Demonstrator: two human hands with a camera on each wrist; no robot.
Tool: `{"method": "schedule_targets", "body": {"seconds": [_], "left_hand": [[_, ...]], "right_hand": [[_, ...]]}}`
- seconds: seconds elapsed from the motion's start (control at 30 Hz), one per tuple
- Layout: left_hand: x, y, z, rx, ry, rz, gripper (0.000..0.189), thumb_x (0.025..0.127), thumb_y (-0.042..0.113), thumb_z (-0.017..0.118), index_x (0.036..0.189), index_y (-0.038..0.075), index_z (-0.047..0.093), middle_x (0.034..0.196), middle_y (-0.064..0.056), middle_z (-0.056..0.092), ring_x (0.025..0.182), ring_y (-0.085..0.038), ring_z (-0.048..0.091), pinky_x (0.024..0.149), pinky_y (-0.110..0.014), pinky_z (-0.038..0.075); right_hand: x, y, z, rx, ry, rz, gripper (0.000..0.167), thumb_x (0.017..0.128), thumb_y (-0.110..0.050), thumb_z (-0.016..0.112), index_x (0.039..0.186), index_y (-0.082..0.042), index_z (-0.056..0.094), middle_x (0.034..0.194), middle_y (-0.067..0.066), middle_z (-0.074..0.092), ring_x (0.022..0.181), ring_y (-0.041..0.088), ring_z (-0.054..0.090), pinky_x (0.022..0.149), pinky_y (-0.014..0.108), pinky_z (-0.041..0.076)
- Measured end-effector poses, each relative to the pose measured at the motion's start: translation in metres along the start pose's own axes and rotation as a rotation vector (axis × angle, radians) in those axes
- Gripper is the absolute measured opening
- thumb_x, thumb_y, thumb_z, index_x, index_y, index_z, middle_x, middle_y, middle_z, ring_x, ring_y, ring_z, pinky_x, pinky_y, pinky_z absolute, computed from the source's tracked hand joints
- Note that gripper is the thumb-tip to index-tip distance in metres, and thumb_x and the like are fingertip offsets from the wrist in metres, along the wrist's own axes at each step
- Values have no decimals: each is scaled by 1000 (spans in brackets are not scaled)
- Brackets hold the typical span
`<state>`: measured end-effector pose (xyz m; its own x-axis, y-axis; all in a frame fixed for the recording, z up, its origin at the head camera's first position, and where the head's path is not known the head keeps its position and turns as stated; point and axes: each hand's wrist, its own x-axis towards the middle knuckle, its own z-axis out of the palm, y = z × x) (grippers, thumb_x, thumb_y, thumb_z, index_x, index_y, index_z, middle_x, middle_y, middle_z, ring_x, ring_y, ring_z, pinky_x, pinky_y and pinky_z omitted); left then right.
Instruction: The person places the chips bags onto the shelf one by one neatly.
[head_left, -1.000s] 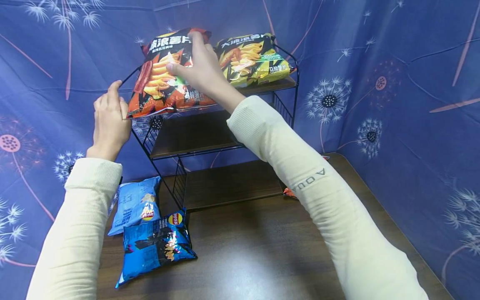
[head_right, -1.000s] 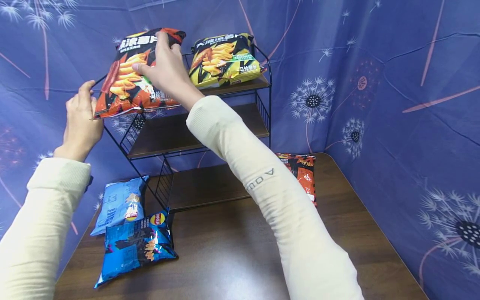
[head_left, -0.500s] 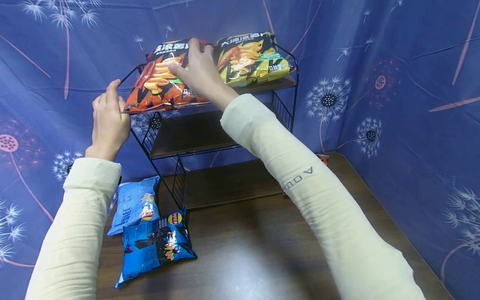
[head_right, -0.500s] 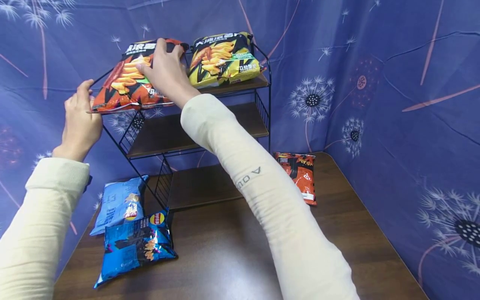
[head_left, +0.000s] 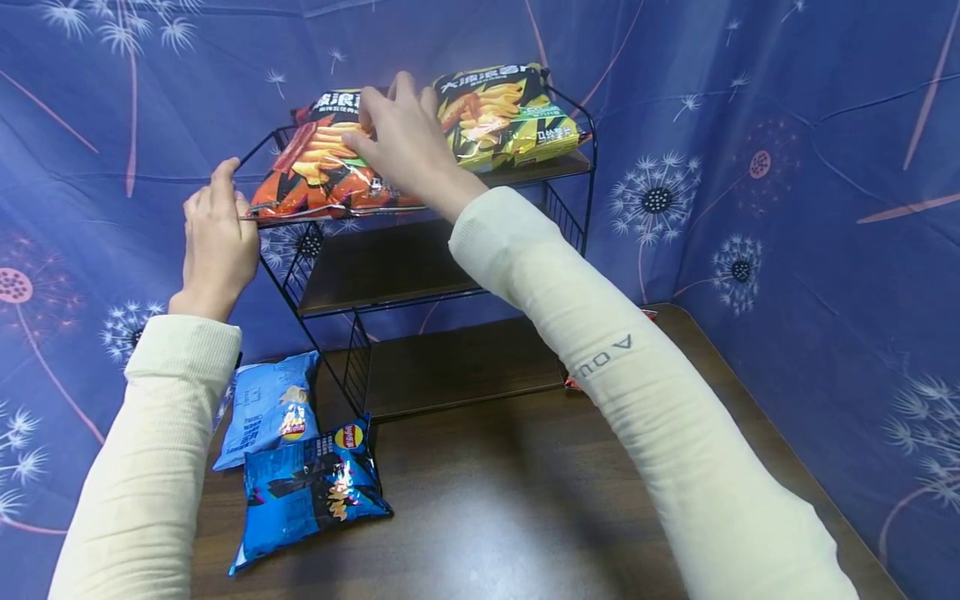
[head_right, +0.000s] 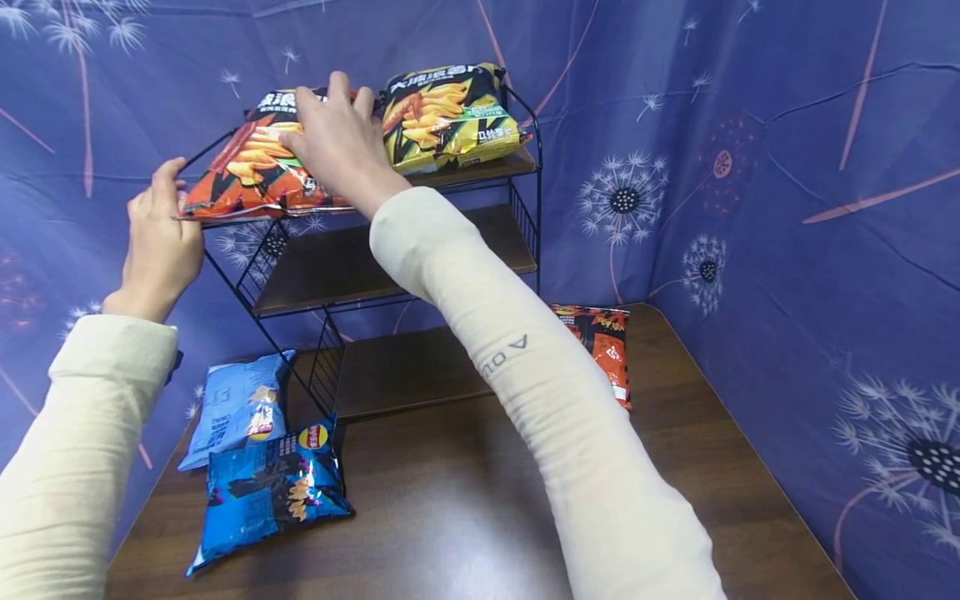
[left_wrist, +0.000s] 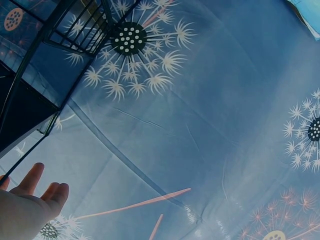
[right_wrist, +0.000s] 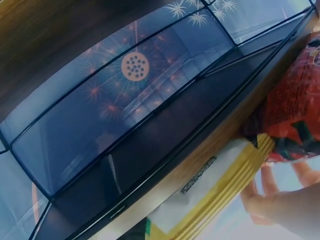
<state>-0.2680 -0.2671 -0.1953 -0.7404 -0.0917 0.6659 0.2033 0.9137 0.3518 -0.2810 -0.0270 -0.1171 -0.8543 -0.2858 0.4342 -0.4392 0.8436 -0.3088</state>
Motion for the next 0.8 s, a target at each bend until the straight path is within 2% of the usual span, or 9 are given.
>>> {"method": "schedule_targets", "body": {"seconds": [0.17, 0.3, 0.4, 0.53, 0.67, 0.8], "left_hand": [[-1, 1, -1, 2, -10, -1, 45, 97, 22, 22, 142, 21, 27, 124, -24, 49, 129, -40, 30, 106, -52, 21], [-1, 0, -1, 0, -11, 4, 45, 97, 21, 22, 142, 21, 27, 125, -24, 49, 129, -40, 30, 106, -51, 21], [-1, 0, -1, 2, -10, -2, 46, 97, 21, 23, 142, 22, 27, 125, -24, 49, 129, -40, 30, 106, -51, 21], [0, 0, -1, 6, -11, -6, 46, 97, 22, 22, 142, 22, 27, 125, -24, 49, 129, -40, 30, 106, -52, 22], [0, 0, 0, 5, -9, -4, 46, 97, 22, 22, 142, 22, 27, 125, -24, 50, 129, -40, 31, 105, -52, 22], [0, -1, 0, 0, -8, 2, 47, 95, 19, 24, 142, 21, 27, 129, -22, 49, 128, -40, 31, 106, -50, 22]], "right_hand": [[-3, 7, -5, 4, -97, -69, 48, 91, -56, 34, 124, -24, 46, 128, -1, 36, 115, 17, 29, 97, 27, 30], [-6, 10, -9, -6, -178, -124, 63, 87, -64, 33, 133, -22, 39, 138, 2, 34, 123, 22, 30, 104, 33, 28], [-7, 11, -11, -16, -229, -171, 75, 82, -69, 37, 139, -20, 33, 143, 3, 32, 130, 25, 26, 109, 37, 22], [-8, 12, -15, -22, -300, -240, 87, 75, -72, 48, 142, -20, 25, 148, -1, 28, 134, 26, 22, 110, 38, 18], [-9, 13, -17, -25, -298, -273, 90, 72, -66, 59, 140, -19, 25, 147, -1, 31, 133, 23, 25, 109, 36, 19], [-10, 12, -13, -52, -212, -236, 83, 73, -63, 61, 138, -21, 31, 141, 0, 36, 128, 22, 30, 106, 36, 26]]}}
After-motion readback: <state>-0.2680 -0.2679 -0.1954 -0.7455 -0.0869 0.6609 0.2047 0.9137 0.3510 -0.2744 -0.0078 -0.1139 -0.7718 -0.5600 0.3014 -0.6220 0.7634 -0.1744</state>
